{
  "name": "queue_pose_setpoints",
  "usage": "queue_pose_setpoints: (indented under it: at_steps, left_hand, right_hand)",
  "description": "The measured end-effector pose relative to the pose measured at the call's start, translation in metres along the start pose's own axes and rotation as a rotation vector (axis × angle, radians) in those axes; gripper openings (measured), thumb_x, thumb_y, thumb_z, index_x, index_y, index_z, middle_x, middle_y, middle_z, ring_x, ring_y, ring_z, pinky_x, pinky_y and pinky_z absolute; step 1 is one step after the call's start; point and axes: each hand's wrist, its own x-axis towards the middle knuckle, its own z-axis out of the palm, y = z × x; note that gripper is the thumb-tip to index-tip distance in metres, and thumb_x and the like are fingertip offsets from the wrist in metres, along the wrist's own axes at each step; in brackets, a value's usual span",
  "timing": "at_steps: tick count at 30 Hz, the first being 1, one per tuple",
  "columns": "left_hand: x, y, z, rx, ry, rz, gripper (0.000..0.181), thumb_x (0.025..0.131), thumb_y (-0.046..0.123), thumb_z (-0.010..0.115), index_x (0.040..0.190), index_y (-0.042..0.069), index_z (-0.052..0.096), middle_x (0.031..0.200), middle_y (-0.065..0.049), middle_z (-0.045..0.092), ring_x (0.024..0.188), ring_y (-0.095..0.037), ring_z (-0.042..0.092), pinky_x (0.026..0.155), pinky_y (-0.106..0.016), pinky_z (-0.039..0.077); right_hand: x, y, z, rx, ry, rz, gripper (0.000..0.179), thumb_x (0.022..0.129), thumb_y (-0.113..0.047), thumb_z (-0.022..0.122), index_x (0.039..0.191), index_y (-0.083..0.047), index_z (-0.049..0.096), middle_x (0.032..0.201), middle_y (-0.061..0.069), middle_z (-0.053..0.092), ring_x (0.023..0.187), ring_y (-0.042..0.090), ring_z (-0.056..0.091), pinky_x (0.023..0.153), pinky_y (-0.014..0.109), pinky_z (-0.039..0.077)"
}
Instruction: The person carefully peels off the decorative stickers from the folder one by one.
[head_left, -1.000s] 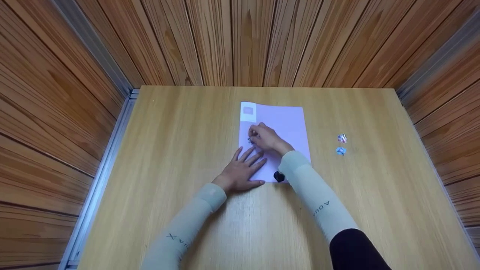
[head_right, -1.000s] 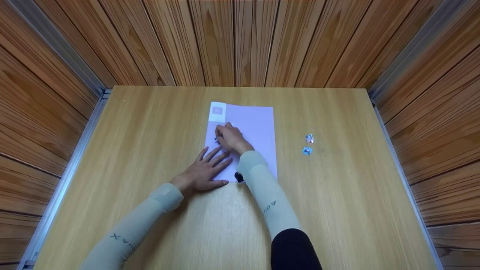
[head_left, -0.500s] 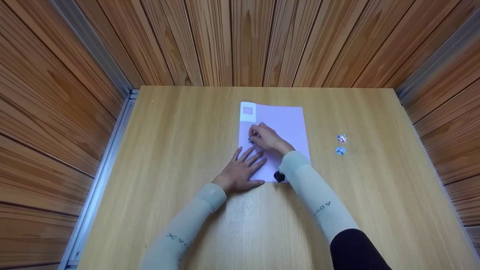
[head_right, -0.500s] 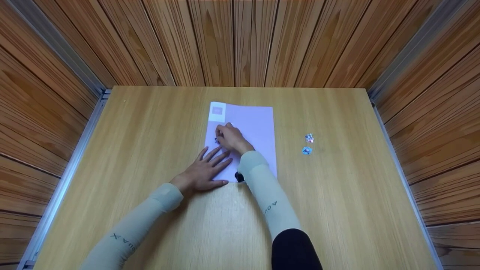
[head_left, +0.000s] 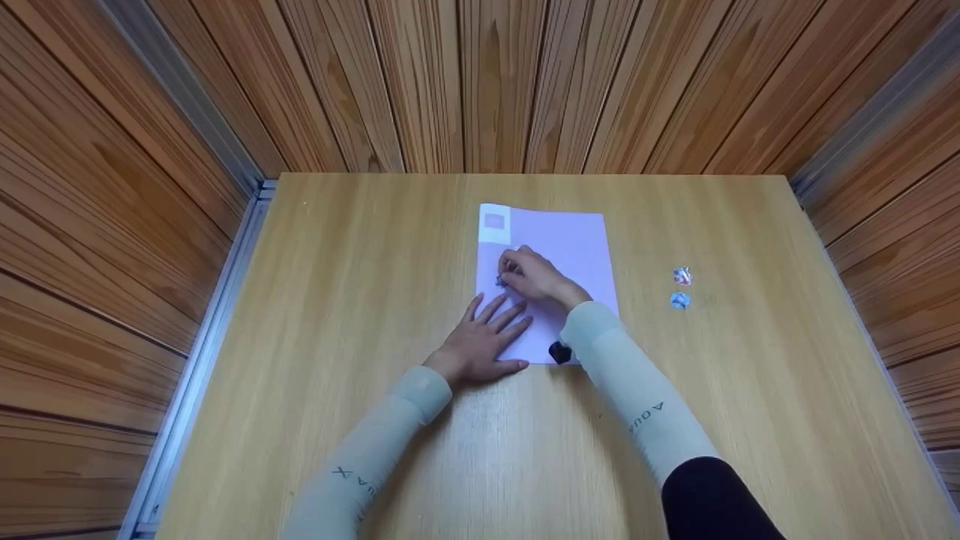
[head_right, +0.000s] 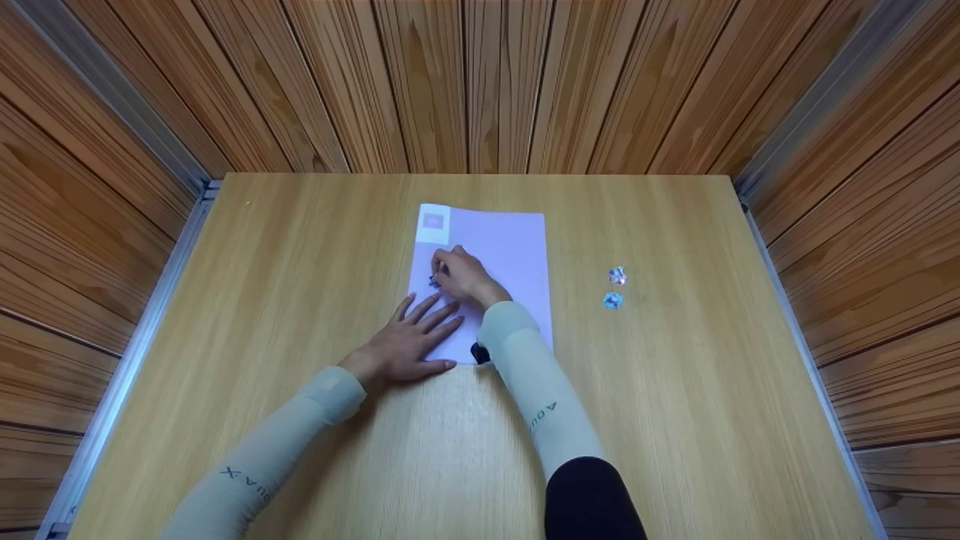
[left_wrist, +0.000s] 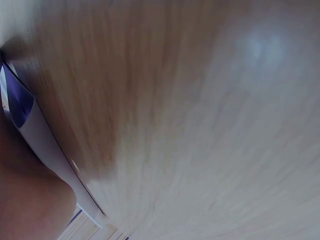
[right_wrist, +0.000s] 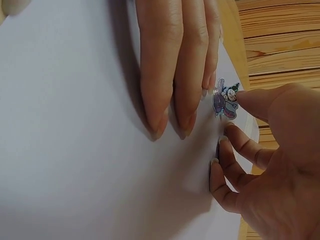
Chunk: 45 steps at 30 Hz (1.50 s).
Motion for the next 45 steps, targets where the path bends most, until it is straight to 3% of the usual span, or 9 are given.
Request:
queue_pose_setpoints:
  at_steps: [14,24,30,33,40,45]
  left_hand:
    - [0.000,0.000,-0.002,-0.025,-0.021,-0.007,0.080,0.100,0.072,0.030,0.166,0.029,0.013,0.173,0.003,0.005,0.159,-0.031,-0.004,0.124,-0.059,-0.007]
    - [0.000,0.000,0.002,0.004,-0.003,-0.005,0.081,0.100,0.074,0.029,0.166,0.029,0.014,0.173,0.003,0.007,0.159,-0.030,-0.002,0.124,-0.060,-0.004]
    - [-0.001,-0.001,0.001,-0.001,0.002,-0.008,0.081,0.099,0.074,0.028,0.166,0.029,0.013,0.173,0.003,0.006,0.159,-0.030,-0.003,0.124,-0.060,-0.004]
    - [-0.001,0.000,0.000,-0.008,-0.003,-0.009,0.081,0.100,0.074,0.028,0.166,0.029,0.013,0.173,0.003,0.005,0.159,-0.030,-0.004,0.124,-0.059,-0.005]
    - [0.002,-0.001,0.003,-0.015,-0.026,-0.011,0.082,0.099,0.075,0.027,0.166,0.030,0.010,0.173,0.003,0.002,0.159,-0.029,-0.007,0.123,-0.058,-0.009]
    - [0.004,-0.001,0.005,-0.024,-0.031,-0.018,0.083,0.098,0.076,0.027,0.165,0.031,0.009,0.173,0.005,-0.001,0.158,-0.029,-0.009,0.123,-0.058,-0.009]
  right_hand:
    - [0.000,0.002,0.001,0.059,0.018,0.006,0.009,0.103,-0.012,0.056,0.106,-0.005,0.063,0.110,0.014,0.057,0.107,0.031,0.058,0.096,0.046,0.048]
    - [-0.002,0.004,0.000,0.091,0.064,0.008,0.009,0.102,-0.009,0.056,0.106,-0.003,0.061,0.106,0.014,0.057,0.097,0.028,0.054,0.087,0.041,0.046]
    - [-0.005,0.003,-0.004,0.094,0.049,0.066,0.009,0.104,-0.012,0.055,0.108,-0.006,0.060,0.110,0.014,0.063,0.096,0.028,0.060,0.084,0.039,0.050]
    - [-0.008,0.005,-0.007,0.103,0.048,0.081,0.009,0.105,-0.012,0.054,0.108,-0.006,0.060,0.112,0.015,0.066,0.097,0.028,0.063,0.084,0.040,0.053]
    - [-0.019,0.014,-0.012,0.097,0.064,0.088,0.009,0.104,-0.012,0.054,0.108,-0.006,0.060,0.103,0.015,0.068,0.078,0.020,0.062,0.068,0.030,0.050]
    - [-0.029,0.020,-0.018,0.099,0.063,0.123,0.010,0.105,-0.014,0.052,0.110,-0.007,0.059,0.106,0.014,0.067,0.085,0.023,0.062,0.074,0.033,0.051]
